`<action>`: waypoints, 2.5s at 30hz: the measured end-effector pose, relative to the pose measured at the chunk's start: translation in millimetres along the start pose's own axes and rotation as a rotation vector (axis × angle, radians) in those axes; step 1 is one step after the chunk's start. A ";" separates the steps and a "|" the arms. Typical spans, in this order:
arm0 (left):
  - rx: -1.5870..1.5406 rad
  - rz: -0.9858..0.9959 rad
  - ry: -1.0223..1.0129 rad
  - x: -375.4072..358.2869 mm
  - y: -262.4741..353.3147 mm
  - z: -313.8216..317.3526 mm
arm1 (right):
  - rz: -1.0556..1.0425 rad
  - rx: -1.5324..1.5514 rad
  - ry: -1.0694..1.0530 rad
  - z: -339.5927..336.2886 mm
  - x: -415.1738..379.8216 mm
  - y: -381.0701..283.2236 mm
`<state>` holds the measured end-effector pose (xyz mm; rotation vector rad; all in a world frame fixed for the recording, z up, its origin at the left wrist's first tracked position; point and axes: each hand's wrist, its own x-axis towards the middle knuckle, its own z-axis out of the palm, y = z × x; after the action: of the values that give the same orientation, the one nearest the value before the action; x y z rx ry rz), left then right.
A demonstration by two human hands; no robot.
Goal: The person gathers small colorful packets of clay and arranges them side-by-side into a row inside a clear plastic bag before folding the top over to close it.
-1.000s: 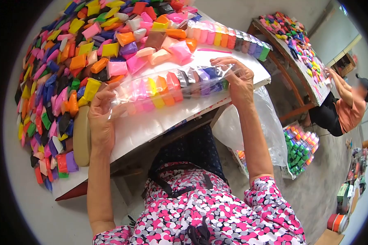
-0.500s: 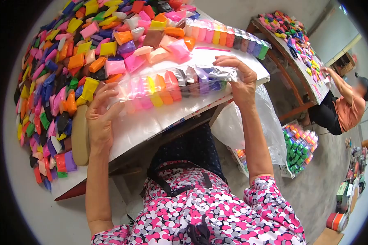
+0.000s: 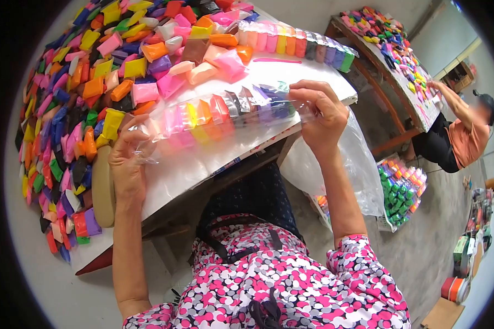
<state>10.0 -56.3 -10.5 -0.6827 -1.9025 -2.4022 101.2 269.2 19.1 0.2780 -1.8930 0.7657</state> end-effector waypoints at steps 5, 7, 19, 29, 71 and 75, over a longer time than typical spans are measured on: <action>-0.061 -0.004 -0.052 1.6 -7.0 -11.2 | -0.084 0.022 0.057 4.2 -10.2 5.0; -0.069 0.008 -0.034 0.8 -4.9 -5.9 | -0.095 0.017 0.059 4.3 -10.6 6.1; -0.109 -0.143 -0.159 1.0 -8.5 -27.7 | -0.166 -0.059 -0.074 -7.9 -6.7 10.3; 0.170 -0.175 -0.221 2.0 11.6 -27.8 | -0.288 -0.103 -0.282 -25.0 2.0 16.9; 0.486 0.095 -0.249 -2.3 5.5 -31.5 | 0.060 -0.098 -0.337 -14.3 -5.6 6.0; 0.508 0.159 -0.286 -0.1 5.5 -32.0 | -0.063 -0.119 -0.432 -11.9 2.4 13.4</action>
<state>0.9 -87.4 -10.9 -1.1178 -2.3225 -1.6900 102.0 287.2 19.3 0.4546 -2.3139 0.5786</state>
